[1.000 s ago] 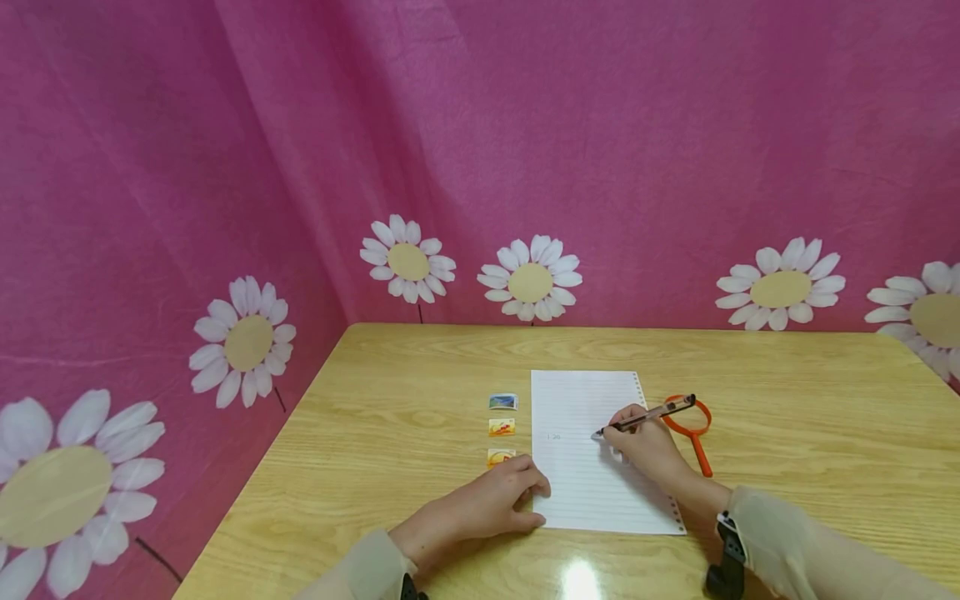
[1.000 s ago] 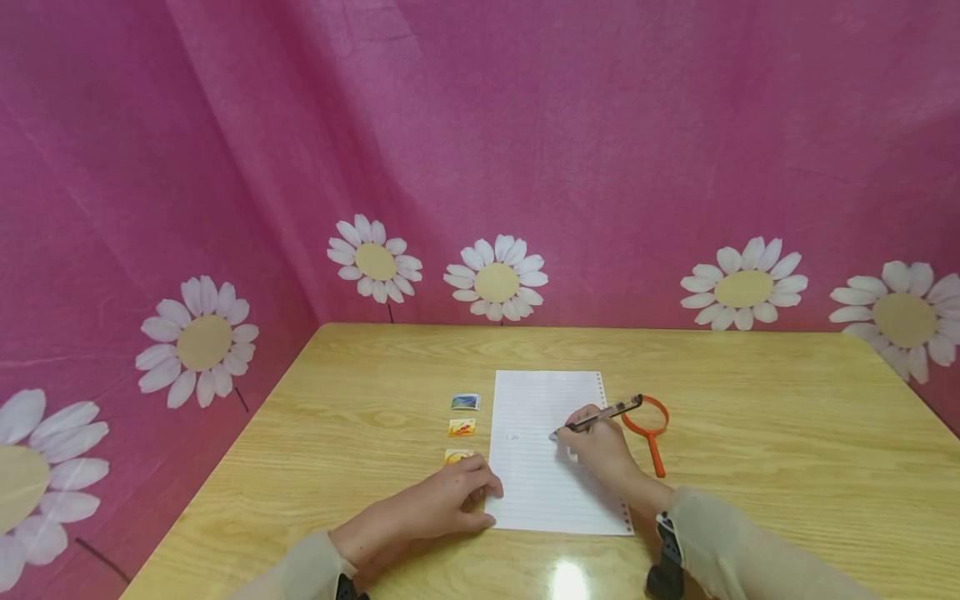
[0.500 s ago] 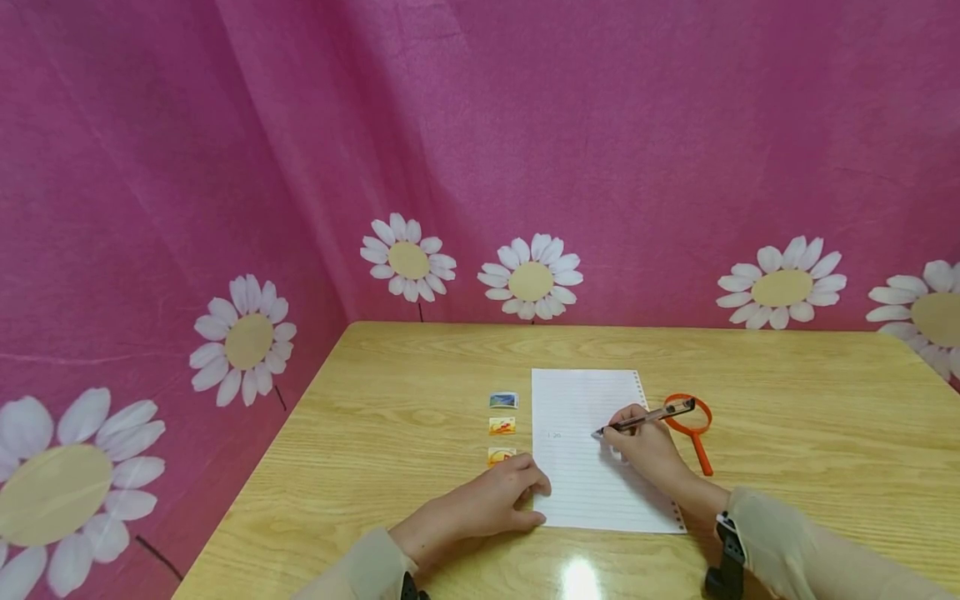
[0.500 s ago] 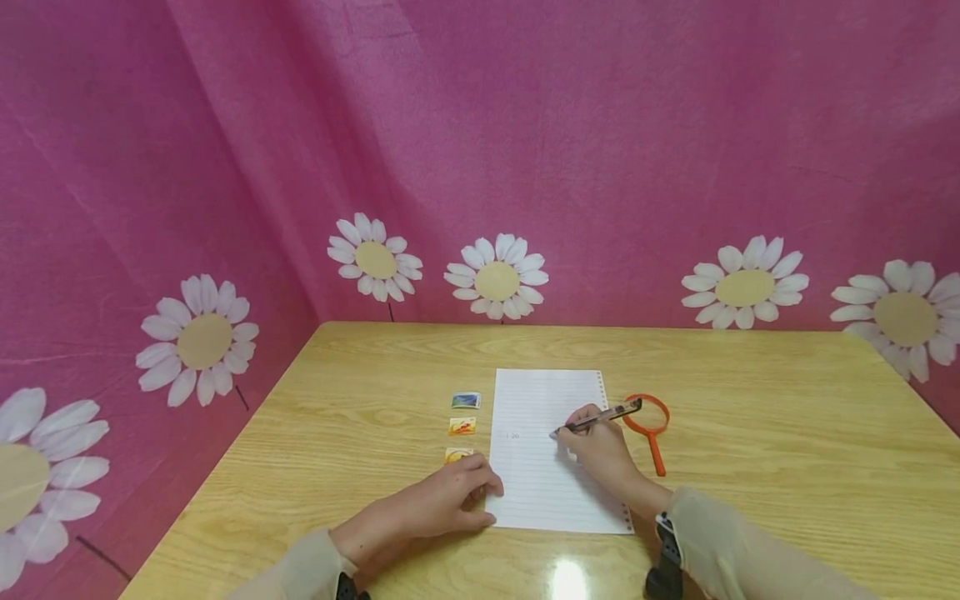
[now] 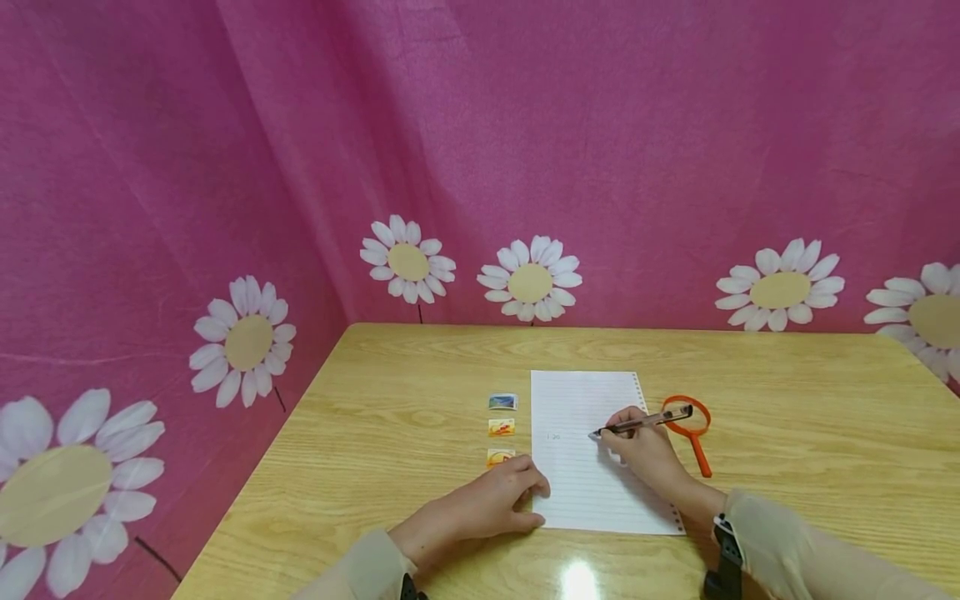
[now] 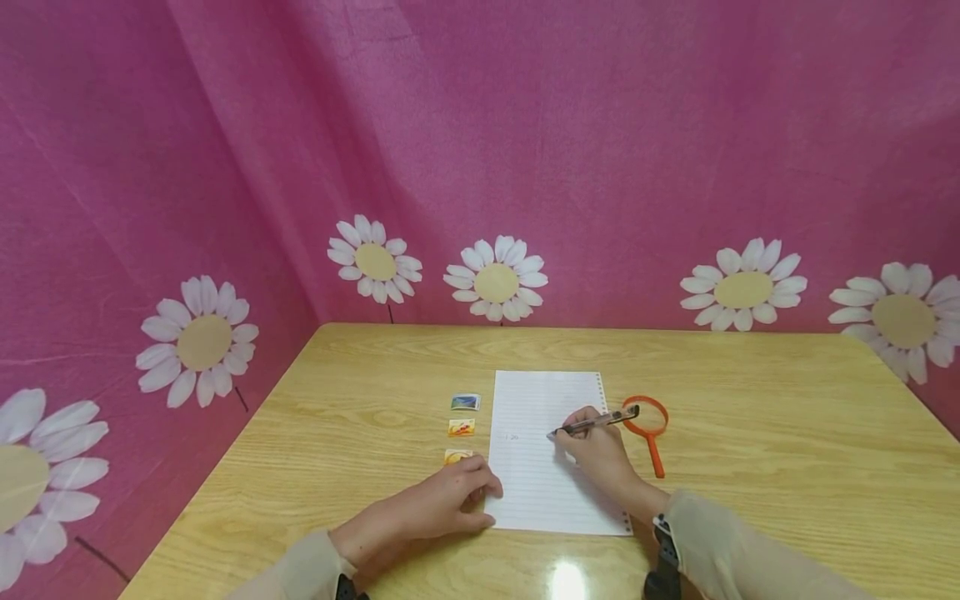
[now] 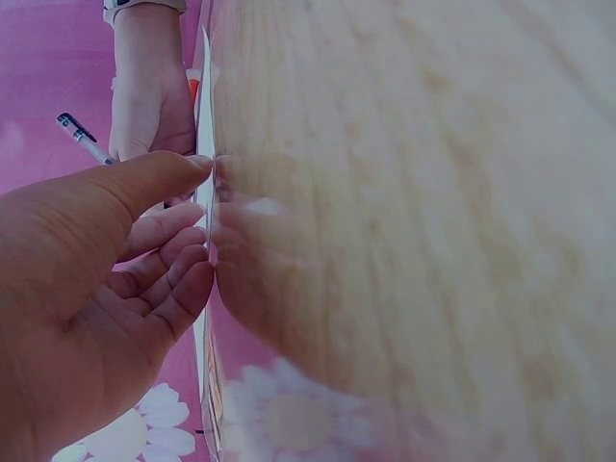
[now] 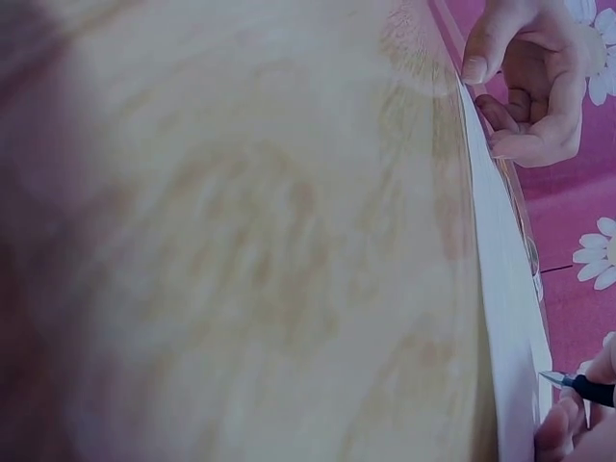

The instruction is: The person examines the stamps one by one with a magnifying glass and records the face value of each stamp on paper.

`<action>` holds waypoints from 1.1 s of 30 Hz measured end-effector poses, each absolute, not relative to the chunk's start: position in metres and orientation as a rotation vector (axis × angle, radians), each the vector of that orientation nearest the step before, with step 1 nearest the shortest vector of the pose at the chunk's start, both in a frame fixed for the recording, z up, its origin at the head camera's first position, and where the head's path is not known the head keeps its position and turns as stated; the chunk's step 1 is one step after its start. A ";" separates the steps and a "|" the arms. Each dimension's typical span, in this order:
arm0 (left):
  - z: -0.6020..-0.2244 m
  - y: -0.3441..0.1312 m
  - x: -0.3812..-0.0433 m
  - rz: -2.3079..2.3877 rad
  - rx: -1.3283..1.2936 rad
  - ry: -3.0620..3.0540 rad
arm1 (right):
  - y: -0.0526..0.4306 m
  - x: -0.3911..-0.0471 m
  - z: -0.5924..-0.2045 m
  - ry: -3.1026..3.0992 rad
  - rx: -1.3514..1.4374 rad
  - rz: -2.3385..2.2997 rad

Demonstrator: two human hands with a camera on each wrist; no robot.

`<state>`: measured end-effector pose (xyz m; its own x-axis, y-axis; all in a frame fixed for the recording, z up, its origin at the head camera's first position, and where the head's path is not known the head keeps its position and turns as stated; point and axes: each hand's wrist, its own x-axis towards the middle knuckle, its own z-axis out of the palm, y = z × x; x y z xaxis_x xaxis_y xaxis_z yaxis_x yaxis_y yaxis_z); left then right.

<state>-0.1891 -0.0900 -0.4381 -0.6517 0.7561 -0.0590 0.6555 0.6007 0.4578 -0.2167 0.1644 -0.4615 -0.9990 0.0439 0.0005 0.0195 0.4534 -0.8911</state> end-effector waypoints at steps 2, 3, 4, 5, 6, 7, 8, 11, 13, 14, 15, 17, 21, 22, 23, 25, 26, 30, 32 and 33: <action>-0.438 -0.090 -0.189 0.590 1.160 2.583 | 0.164 -0.217 -0.462 -2.664 -0.052 1.612; -0.438 -0.090 -0.189 0.588 1.159 2.585 | 0.164 -0.217 -0.461 -2.666 -0.050 1.604; -0.438 -0.090 -0.188 0.586 1.157 2.586 | 0.164 -0.217 -0.461 -2.669 -0.050 1.595; -0.437 -0.090 -0.188 0.585 1.157 2.587 | 0.163 -0.217 -0.461 -2.670 -0.049 1.588; -0.437 -0.090 -0.189 0.584 1.157 2.588 | 0.163 -0.217 -0.461 -2.672 -0.047 1.579; -0.438 -0.090 -0.189 0.583 1.156 2.588 | 0.163 -0.217 -0.461 -2.674 -0.046 1.574; -0.438 -0.090 -0.189 0.584 1.156 2.588 | 0.163 -0.217 -0.461 -2.676 -0.045 1.568; -0.438 -0.090 -0.189 0.584 1.159 2.588 | 0.164 -0.217 -0.460 -2.673 -0.042 1.567; -0.438 -0.090 -0.189 0.582 1.159 2.589 | 0.164 -0.217 -0.460 -2.670 -0.045 1.572; -0.438 -0.090 -0.189 0.581 1.160 2.589 | 0.164 -0.217 -0.460 -2.668 -0.047 1.577; -0.438 -0.090 -0.189 0.580 1.159 2.589 | 0.164 -0.217 -0.460 -2.666 -0.050 1.583; -0.438 -0.090 -0.188 0.579 1.156 2.588 | 0.164 -0.217 -0.460 -2.668 -0.054 1.591; -0.438 -0.090 -0.189 0.585 1.158 2.580 | 0.165 -0.216 -0.460 -2.674 -0.053 1.599; -0.438 -0.090 -0.189 0.586 1.158 2.577 | 0.165 -0.216 -0.461 -2.674 -0.052 1.602; -0.438 -0.090 -0.189 0.587 1.158 2.575 | 0.166 -0.216 -0.461 -2.675 -0.049 1.606; -0.438 -0.090 -0.189 0.585 1.157 2.574 | 0.166 -0.217 -0.461 -2.675 -0.042 1.617; -0.438 -0.090 -0.189 0.583 1.156 2.574 | 0.167 -0.217 -0.461 -2.674 -0.041 1.625; -0.437 -0.090 -0.189 0.574 1.151 2.577 | 0.167 -0.218 -0.461 -2.673 -0.024 1.626; -0.437 -0.089 -0.189 0.571 1.150 2.578 | 0.167 -0.217 -0.461 -2.670 -0.016 1.612; -0.437 -0.089 -0.189 0.569 1.150 2.579 | 0.167 -0.217 -0.461 -2.669 -0.009 1.605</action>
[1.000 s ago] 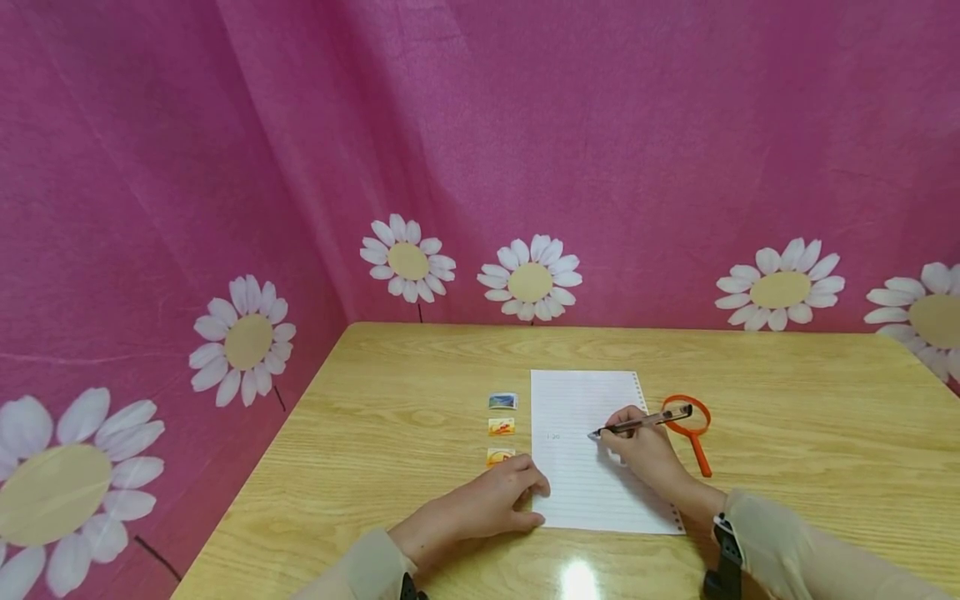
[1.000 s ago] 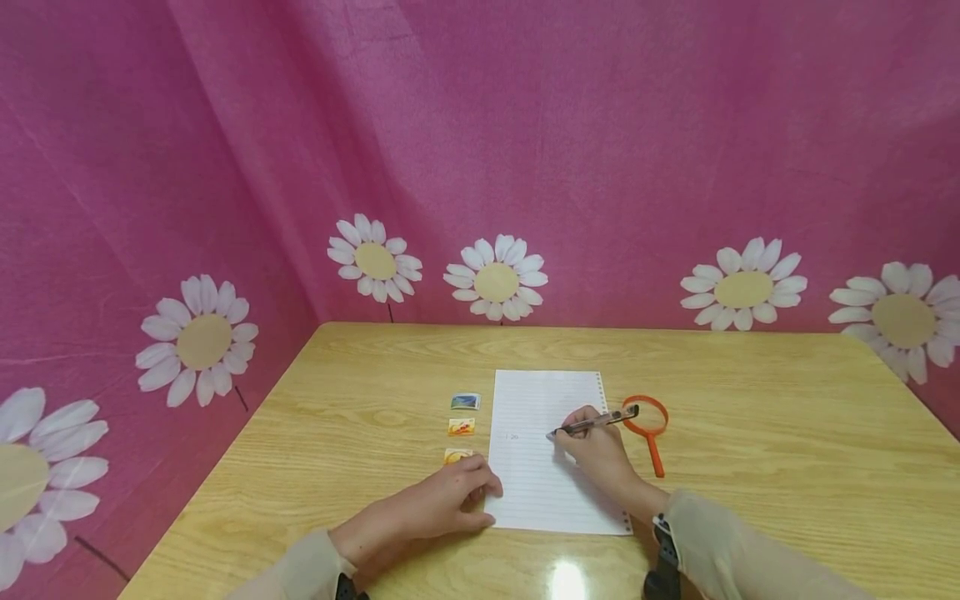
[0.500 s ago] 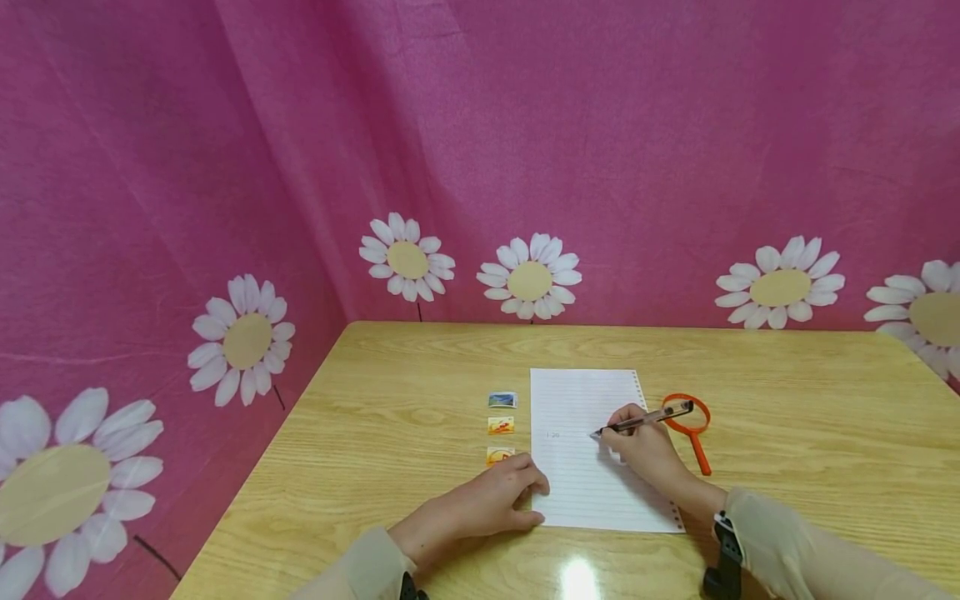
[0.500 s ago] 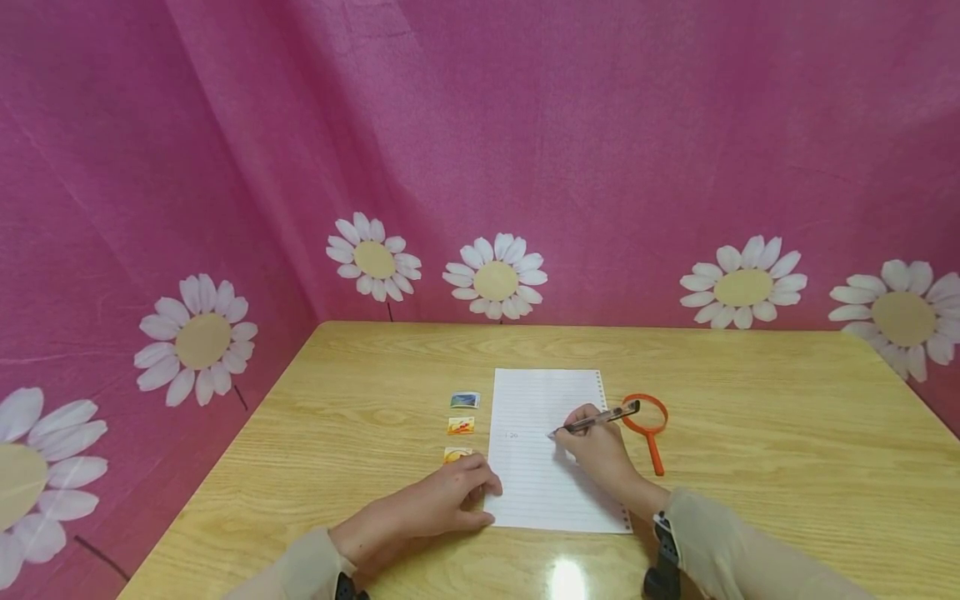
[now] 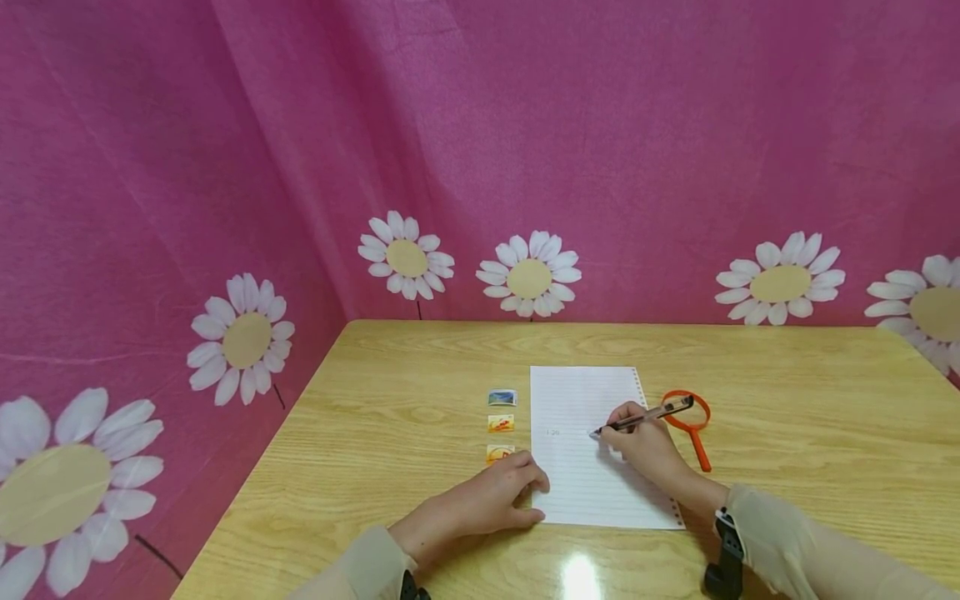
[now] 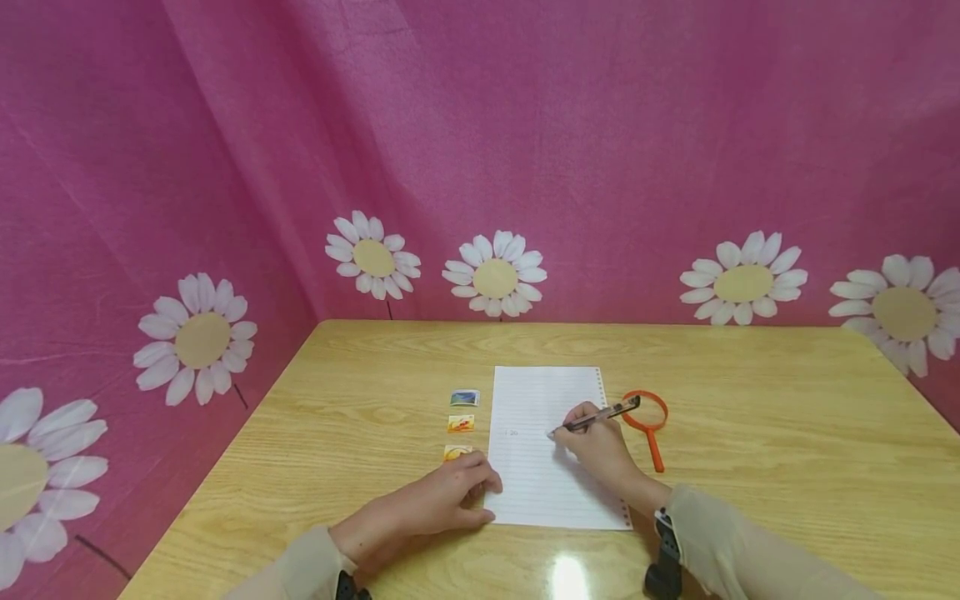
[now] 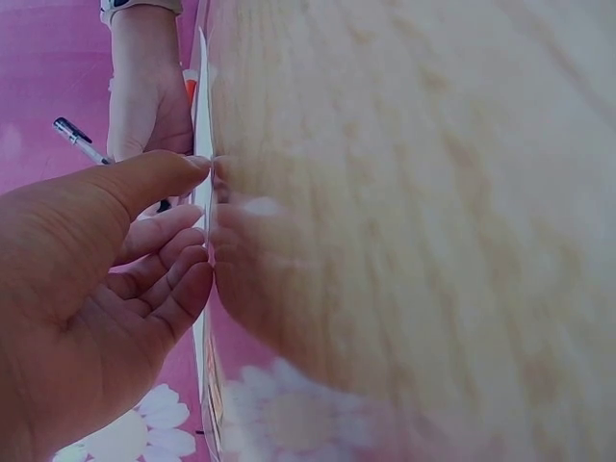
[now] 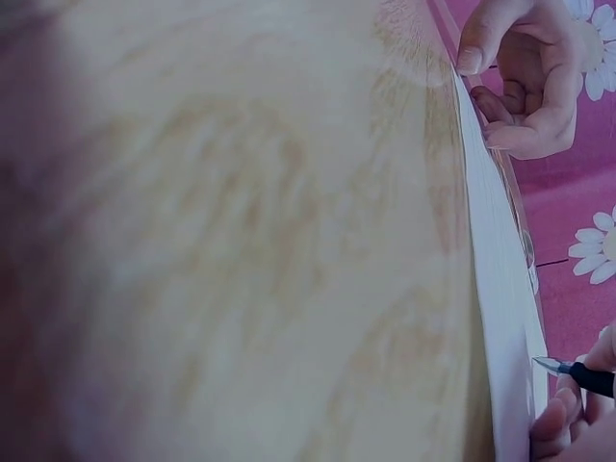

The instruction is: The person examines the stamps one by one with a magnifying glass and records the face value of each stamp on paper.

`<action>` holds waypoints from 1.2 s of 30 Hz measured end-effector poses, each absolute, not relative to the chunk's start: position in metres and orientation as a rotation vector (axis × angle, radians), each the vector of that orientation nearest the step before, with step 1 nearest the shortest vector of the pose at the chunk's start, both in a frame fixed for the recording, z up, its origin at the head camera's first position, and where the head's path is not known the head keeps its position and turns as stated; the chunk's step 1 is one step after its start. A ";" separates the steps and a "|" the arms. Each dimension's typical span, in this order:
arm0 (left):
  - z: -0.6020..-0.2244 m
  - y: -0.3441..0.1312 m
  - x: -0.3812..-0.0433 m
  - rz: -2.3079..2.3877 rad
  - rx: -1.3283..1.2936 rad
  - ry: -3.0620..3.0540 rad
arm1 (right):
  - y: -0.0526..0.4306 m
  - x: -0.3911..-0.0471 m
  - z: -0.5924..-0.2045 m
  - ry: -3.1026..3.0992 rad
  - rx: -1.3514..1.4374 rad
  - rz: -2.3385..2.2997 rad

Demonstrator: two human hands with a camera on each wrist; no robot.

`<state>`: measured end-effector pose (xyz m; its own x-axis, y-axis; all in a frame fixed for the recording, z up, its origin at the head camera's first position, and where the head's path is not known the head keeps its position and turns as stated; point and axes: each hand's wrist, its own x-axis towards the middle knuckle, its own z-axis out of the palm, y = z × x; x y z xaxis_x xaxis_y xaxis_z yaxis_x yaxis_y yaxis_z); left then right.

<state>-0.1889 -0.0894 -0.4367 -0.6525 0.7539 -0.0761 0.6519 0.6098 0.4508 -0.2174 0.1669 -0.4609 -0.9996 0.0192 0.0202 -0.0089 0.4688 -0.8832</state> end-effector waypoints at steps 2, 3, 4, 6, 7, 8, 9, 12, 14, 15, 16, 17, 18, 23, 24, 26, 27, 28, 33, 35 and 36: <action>-0.437 -0.089 -0.189 0.567 1.147 2.581 | 0.167 -0.217 -0.461 -2.664 -0.001 1.599; -0.437 -0.089 -0.189 0.568 1.146 2.581 | 0.167 -0.217 -0.461 -2.660 -0.002 1.597; -0.437 -0.089 -0.189 0.569 1.145 2.581 | 0.166 -0.217 -0.461 -2.658 -0.001 1.595; -0.437 -0.089 -0.189 0.573 1.145 2.581 | 0.166 -0.217 -0.462 -2.652 -0.002 1.594; -0.437 -0.089 -0.189 0.577 1.144 2.580 | 0.166 -0.217 -0.462 -2.649 -0.002 1.594; -0.437 -0.089 -0.189 0.581 1.144 2.579 | 0.166 -0.217 -0.462 -2.646 -0.002 1.594; -0.437 -0.089 -0.189 0.584 1.147 2.579 | 0.166 -0.217 -0.462 -2.643 0.000 1.592; -0.437 -0.089 -0.189 0.590 1.156 2.581 | 0.166 -0.217 -0.462 -2.638 0.002 1.604; -0.437 -0.089 -0.189 0.596 1.154 2.576 | 0.167 -0.217 -0.462 -2.641 -0.002 1.609; -0.437 -0.089 -0.189 0.595 1.155 2.576 | 0.167 -0.217 -0.462 -2.645 0.003 1.607; -0.437 -0.089 -0.189 0.596 1.154 2.574 | 0.167 -0.217 -0.462 -2.647 0.001 1.611; -0.437 -0.089 -0.189 0.597 1.153 2.572 | 0.167 -0.217 -0.462 -2.650 0.000 1.611; -0.437 -0.089 -0.189 0.597 1.151 2.571 | 0.168 -0.217 -0.462 -2.651 -0.006 1.615; -0.438 -0.089 -0.189 0.589 1.151 2.575 | 0.168 -0.217 -0.462 -2.646 -0.036 1.642; -0.438 -0.089 -0.189 0.585 1.148 2.576 | 0.168 -0.217 -0.462 -2.636 -0.051 1.660; -0.437 -0.089 -0.189 0.578 1.139 2.576 | 0.168 -0.218 -0.463 -2.618 -0.082 1.696; -0.437 -0.089 -0.189 0.574 1.135 2.575 | 0.169 -0.218 -0.463 -2.609 -0.093 1.714; -0.437 -0.089 -0.188 0.571 1.133 2.576 | 0.169 -0.218 -0.463 -2.601 -0.106 1.728; -0.435 -0.088 -0.188 0.566 1.120 2.577 | 0.172 -0.218 -0.463 -2.609 -0.109 1.724; -0.435 -0.088 -0.187 0.567 1.117 2.580 | 0.173 -0.218 -0.463 -2.613 -0.102 1.720; -0.435 -0.088 -0.187 0.564 1.119 2.586 | 0.174 -0.219 -0.463 -2.614 -0.099 1.721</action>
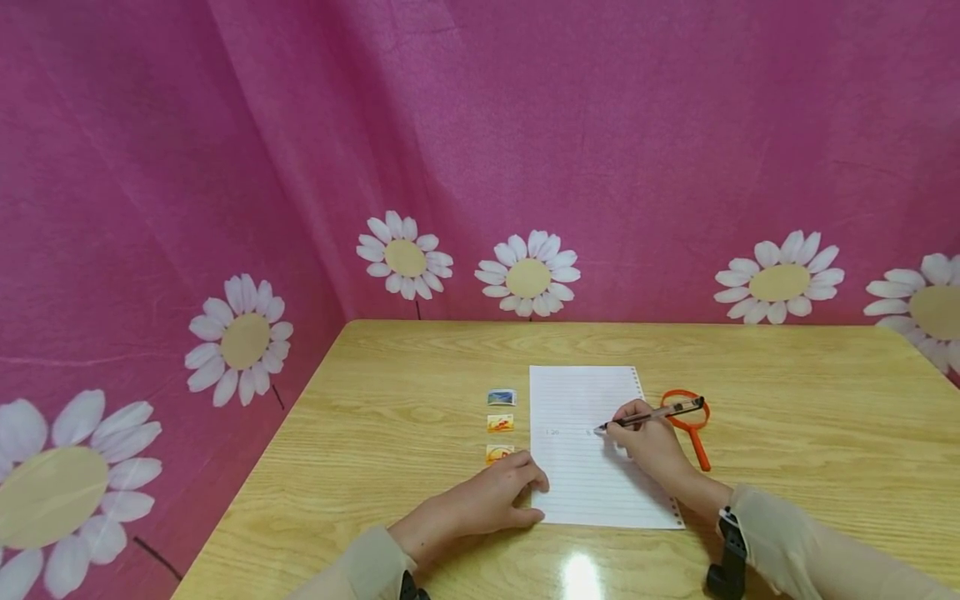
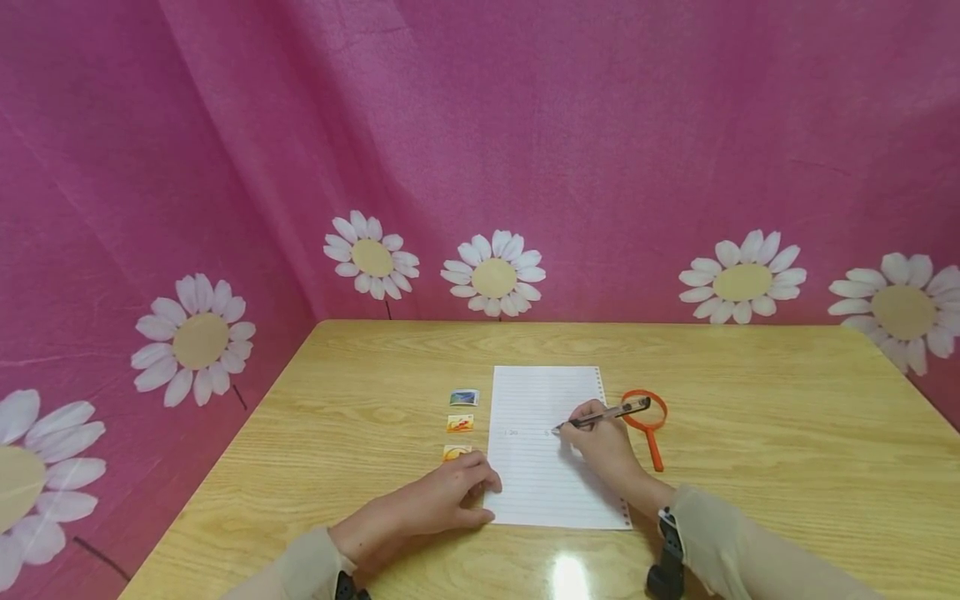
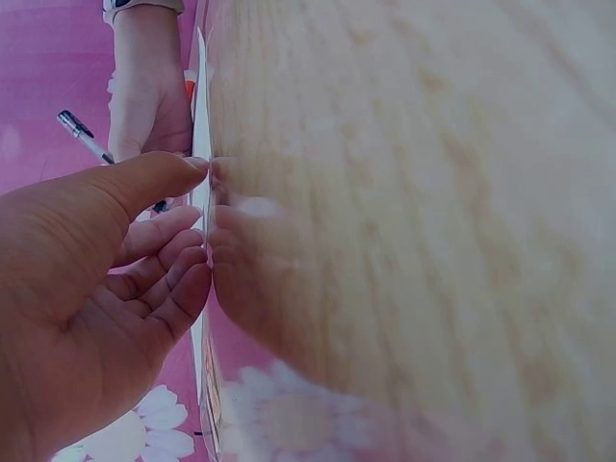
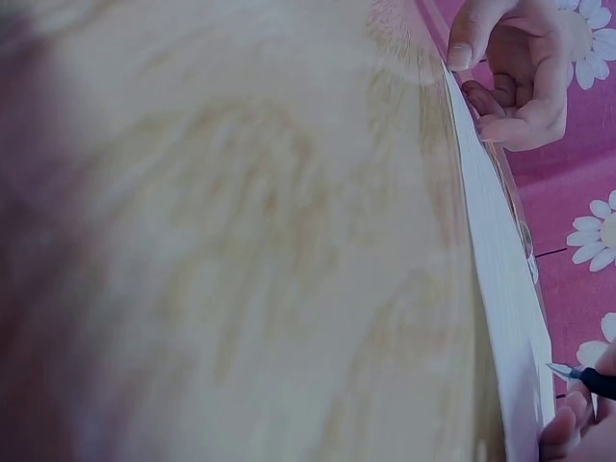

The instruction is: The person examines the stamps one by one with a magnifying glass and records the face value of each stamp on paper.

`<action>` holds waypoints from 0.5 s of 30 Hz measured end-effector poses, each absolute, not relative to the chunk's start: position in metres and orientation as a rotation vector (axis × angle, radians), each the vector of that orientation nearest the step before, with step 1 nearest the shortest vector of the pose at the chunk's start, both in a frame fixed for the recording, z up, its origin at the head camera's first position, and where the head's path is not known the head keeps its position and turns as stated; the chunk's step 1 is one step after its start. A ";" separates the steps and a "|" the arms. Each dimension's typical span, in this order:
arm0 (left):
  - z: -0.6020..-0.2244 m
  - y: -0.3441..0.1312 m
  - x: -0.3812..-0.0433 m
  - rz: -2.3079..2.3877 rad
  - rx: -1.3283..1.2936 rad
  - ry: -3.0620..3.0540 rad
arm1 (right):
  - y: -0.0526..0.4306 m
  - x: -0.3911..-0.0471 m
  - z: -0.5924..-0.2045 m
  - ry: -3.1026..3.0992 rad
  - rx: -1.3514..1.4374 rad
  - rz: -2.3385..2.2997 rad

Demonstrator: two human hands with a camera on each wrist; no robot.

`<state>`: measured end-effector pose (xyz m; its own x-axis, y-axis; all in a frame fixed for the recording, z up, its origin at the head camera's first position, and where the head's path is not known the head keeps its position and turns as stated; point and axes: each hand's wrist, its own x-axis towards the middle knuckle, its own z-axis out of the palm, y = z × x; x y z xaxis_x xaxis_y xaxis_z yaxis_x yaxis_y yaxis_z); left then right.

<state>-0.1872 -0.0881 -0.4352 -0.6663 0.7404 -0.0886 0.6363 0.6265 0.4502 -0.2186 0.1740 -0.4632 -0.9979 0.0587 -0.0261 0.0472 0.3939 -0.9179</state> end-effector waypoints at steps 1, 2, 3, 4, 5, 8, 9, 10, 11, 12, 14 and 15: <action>-0.435 -0.088 -0.187 0.562 1.121 2.590 | 0.174 -0.219 -0.463 -2.616 -0.096 1.721; -0.436 -0.088 -0.187 0.564 1.123 2.590 | 0.174 -0.219 -0.463 -2.620 -0.094 1.717; -0.436 -0.089 -0.187 0.564 1.124 2.590 | 0.174 -0.219 -0.463 -2.624 -0.096 1.711; -0.436 -0.089 -0.188 0.564 1.124 2.588 | 0.174 -0.219 -0.463 -2.630 -0.094 1.702; -0.437 -0.089 -0.188 0.564 1.125 2.587 | 0.173 -0.219 -0.463 -2.634 -0.094 1.692; -0.437 -0.089 -0.189 0.569 1.130 2.575 | 0.173 -0.219 -0.463 -2.651 -0.099 1.660; -0.437 -0.089 -0.189 0.569 1.133 2.574 | 0.173 -0.219 -0.463 -2.654 -0.102 1.655; -0.437 -0.089 -0.189 0.570 1.136 2.574 | 0.172 -0.219 -0.463 -2.657 -0.102 1.650; -0.437 -0.089 -0.189 0.574 1.139 2.573 | 0.172 -0.219 -0.463 -2.660 -0.099 1.645; -0.438 -0.089 -0.189 0.578 1.141 2.571 | 0.172 -0.219 -0.463 -2.663 -0.094 1.640; -0.438 -0.089 -0.189 0.585 1.143 2.569 | 0.172 -0.218 -0.463 -2.666 -0.082 1.630; -0.438 -0.089 -0.189 0.587 1.141 2.568 | 0.172 -0.218 -0.463 -2.666 -0.076 1.625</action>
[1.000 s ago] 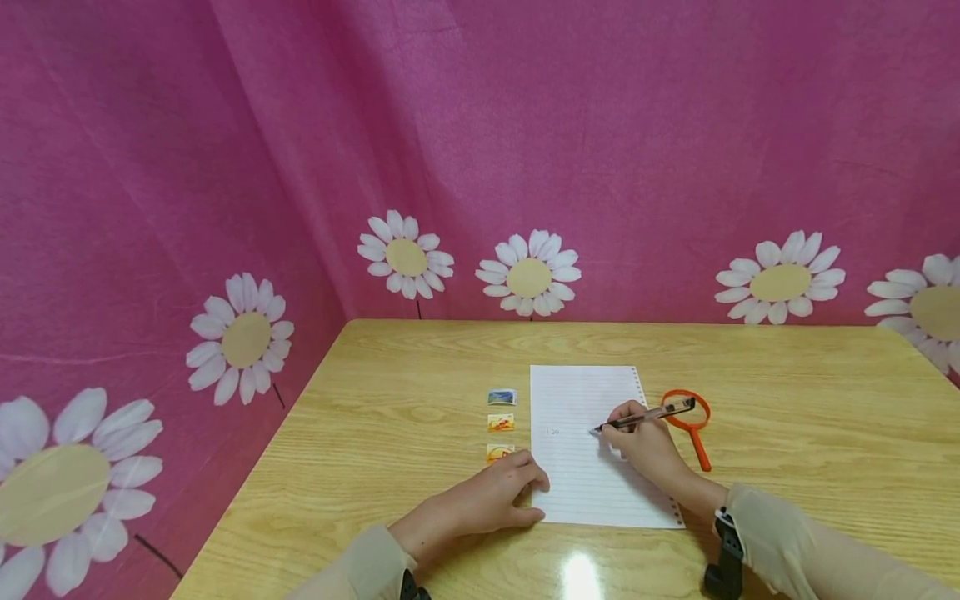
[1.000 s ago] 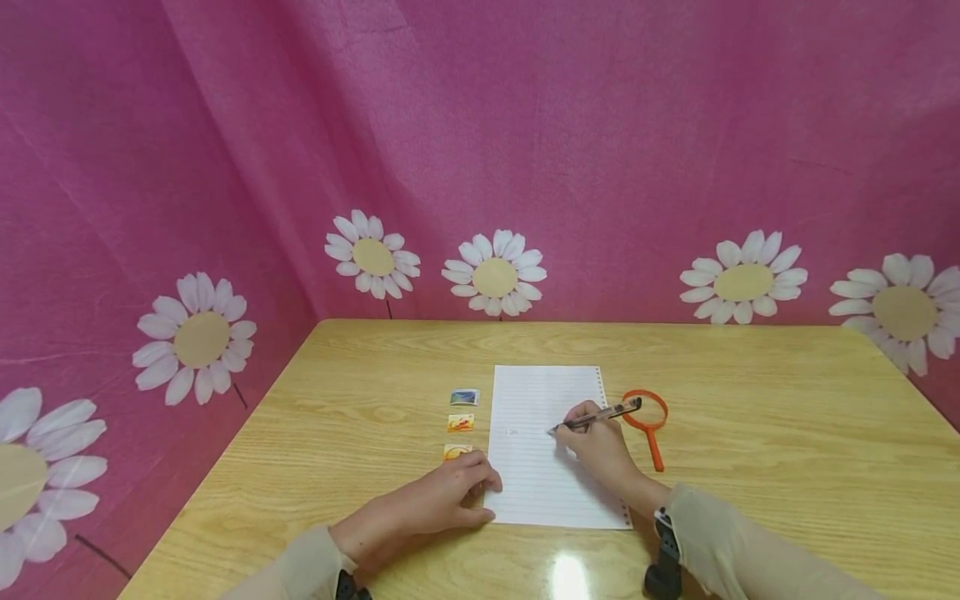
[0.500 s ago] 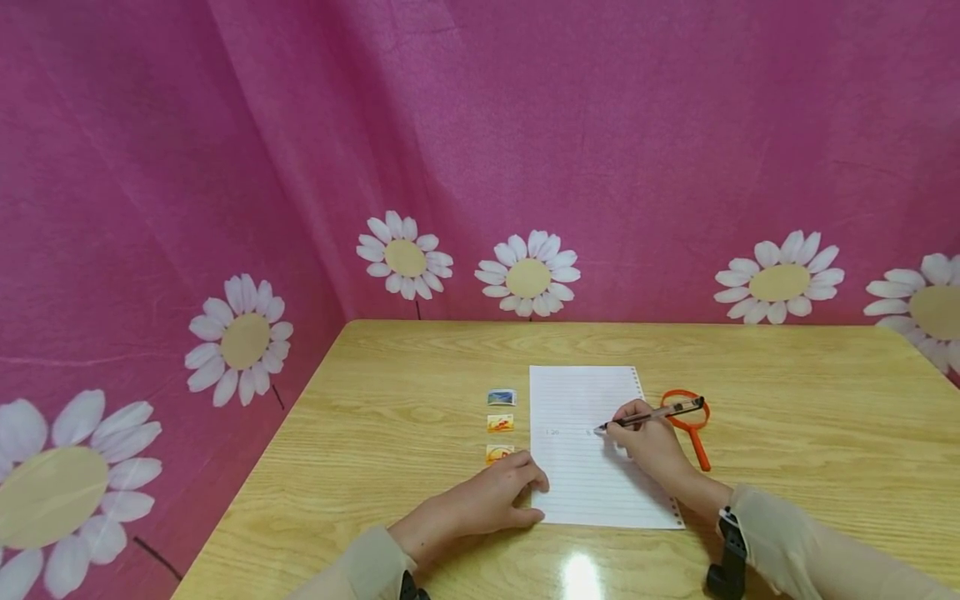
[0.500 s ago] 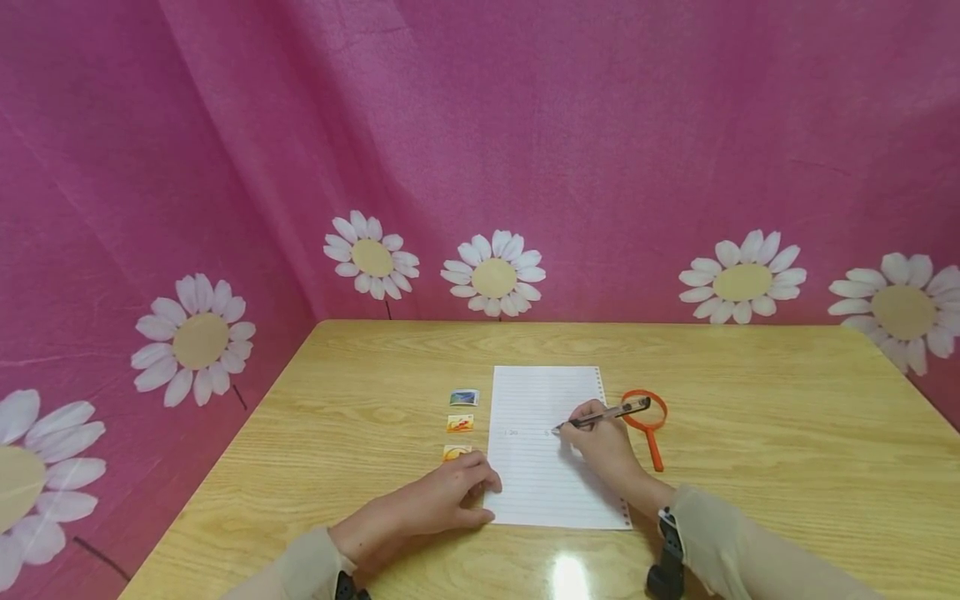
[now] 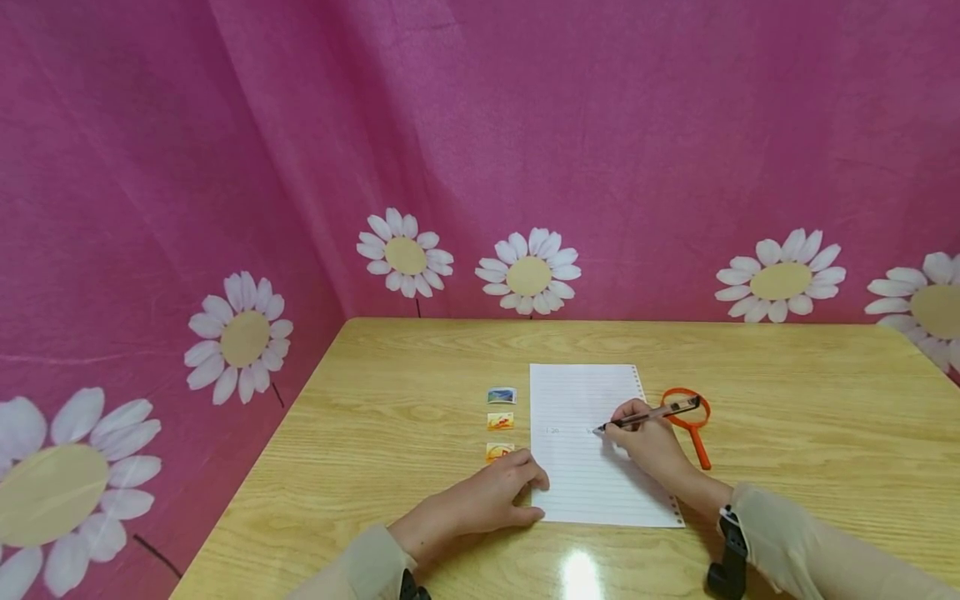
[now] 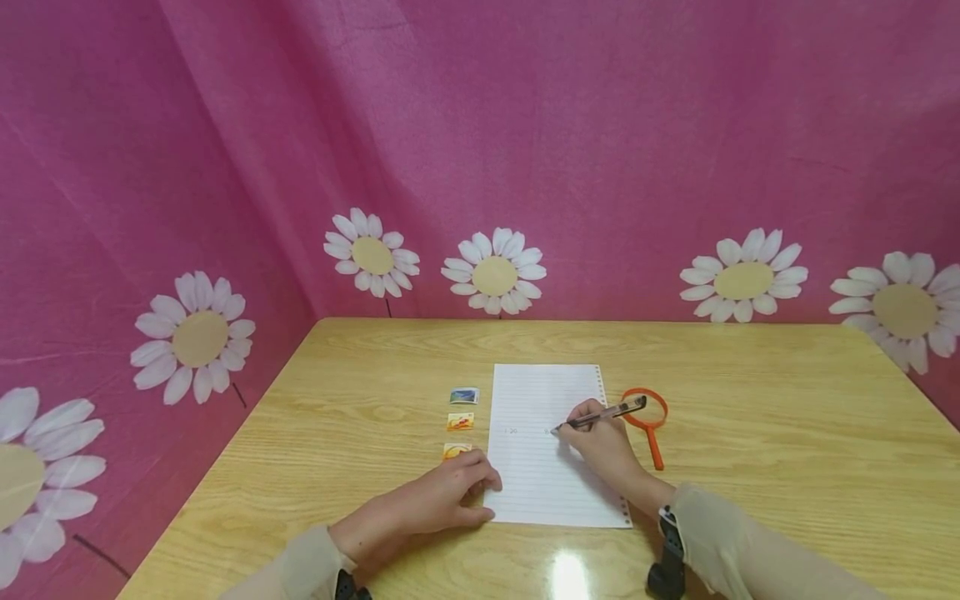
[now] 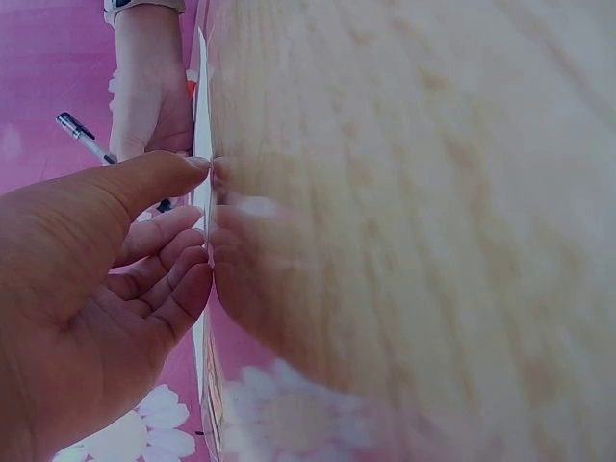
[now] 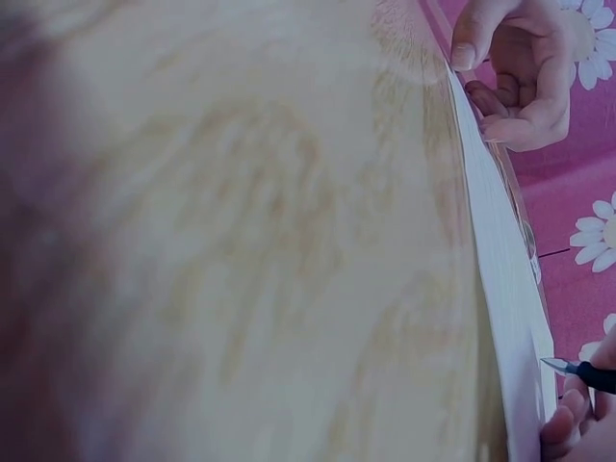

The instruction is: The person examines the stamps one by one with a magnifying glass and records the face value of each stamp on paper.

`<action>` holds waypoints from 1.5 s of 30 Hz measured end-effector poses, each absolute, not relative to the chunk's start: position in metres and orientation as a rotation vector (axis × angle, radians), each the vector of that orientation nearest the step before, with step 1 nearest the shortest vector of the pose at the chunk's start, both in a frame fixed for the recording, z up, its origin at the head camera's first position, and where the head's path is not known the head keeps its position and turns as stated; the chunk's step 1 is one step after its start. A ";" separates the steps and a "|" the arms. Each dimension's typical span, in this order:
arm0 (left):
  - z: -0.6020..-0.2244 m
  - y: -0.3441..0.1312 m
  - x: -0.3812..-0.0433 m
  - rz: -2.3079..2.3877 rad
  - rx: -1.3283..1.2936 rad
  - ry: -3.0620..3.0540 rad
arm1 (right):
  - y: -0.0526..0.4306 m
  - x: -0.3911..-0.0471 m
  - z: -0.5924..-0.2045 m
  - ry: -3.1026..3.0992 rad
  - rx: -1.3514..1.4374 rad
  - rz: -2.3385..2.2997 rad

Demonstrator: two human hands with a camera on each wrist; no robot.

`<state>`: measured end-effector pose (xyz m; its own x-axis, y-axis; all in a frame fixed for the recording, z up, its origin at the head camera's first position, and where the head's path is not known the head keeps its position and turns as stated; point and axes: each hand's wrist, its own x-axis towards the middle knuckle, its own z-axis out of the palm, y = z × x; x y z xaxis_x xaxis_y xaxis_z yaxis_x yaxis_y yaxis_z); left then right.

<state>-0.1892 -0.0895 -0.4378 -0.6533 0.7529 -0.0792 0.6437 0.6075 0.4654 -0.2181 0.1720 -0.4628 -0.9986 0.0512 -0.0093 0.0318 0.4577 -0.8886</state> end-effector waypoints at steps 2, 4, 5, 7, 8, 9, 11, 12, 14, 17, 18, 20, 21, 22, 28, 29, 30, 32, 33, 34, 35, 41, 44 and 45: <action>-0.438 -0.089 -0.189 0.589 1.140 2.567 | 0.172 -0.218 -0.463 -2.663 -0.060 1.615; -0.437 -0.089 -0.189 0.586 1.135 2.566 | 0.172 -0.217 -0.462 -2.657 -0.051 1.611; -0.437 -0.089 -0.189 0.585 1.132 2.566 | 0.172 -0.217 -0.462 -2.654 -0.044 1.609; -0.437 -0.089 -0.188 0.584 1.125 2.565 | 0.172 -0.217 -0.463 -2.651 -0.027 1.602; -0.437 -0.089 -0.188 0.584 1.120 2.564 | 0.172 -0.217 -0.463 -2.650 -0.021 1.596; -0.436 -0.089 -0.188 0.584 1.117 2.564 | 0.172 -0.216 -0.464 -2.651 -0.016 1.590; -0.436 -0.089 -0.187 0.585 1.113 2.564 | 0.171 -0.216 -0.464 -2.651 -0.008 1.577; -0.436 -0.089 -0.187 0.586 1.112 2.564 | 0.171 -0.216 -0.465 -2.650 -0.007 1.572; -0.436 -0.089 -0.187 0.586 1.111 2.564 | 0.171 -0.215 -0.465 -2.651 -0.004 1.566; -0.436 -0.089 -0.187 0.585 1.112 2.568 | 0.171 -0.215 -0.465 -2.648 0.000 1.578; -0.436 -0.088 -0.187 0.584 1.113 2.569 | 0.172 -0.215 -0.464 -2.644 -0.002 1.588; -0.436 -0.088 -0.187 0.583 1.112 2.568 | 0.172 -0.214 -0.464 -2.637 -0.004 1.609; -0.436 -0.088 -0.187 0.581 1.111 2.569 | 0.172 -0.214 -0.464 -2.635 -0.001 1.617; -0.437 -0.088 -0.187 0.580 1.110 2.568 | 0.172 -0.214 -0.464 -2.629 0.001 1.627; -0.437 -0.089 -0.187 0.578 1.107 2.569 | 0.173 -0.214 -0.464 -2.629 0.002 1.648; -0.438 -0.089 -0.187 0.580 1.107 2.569 | 0.173 -0.214 -0.464 -2.635 -0.002 1.644; -0.438 -0.089 -0.188 0.582 1.107 2.569 | 0.173 -0.215 -0.464 -2.635 -0.009 1.646; -0.438 -0.089 -0.188 0.583 1.110 2.569 | 0.173 -0.216 -0.464 -2.636 -0.014 1.644; -0.438 -0.089 -0.189 0.583 1.113 2.569 | 0.173 -0.216 -0.464 -2.638 -0.009 1.643; -0.438 -0.089 -0.189 0.582 1.115 2.570 | 0.173 -0.216 -0.464 -2.637 -0.005 1.642; -0.438 -0.089 -0.189 0.581 1.118 2.572 | 0.173 -0.217 -0.464 -2.638 0.003 1.639; -0.438 -0.089 -0.190 0.580 1.134 2.576 | 0.174 -0.217 -0.465 -2.624 0.035 1.651; -0.438 -0.089 -0.189 0.577 1.132 2.577 | 0.174 -0.217 -0.465 -2.618 0.036 1.655; -0.438 -0.088 -0.189 0.577 1.130 2.578 | 0.174 -0.217 -0.465 -2.618 0.037 1.652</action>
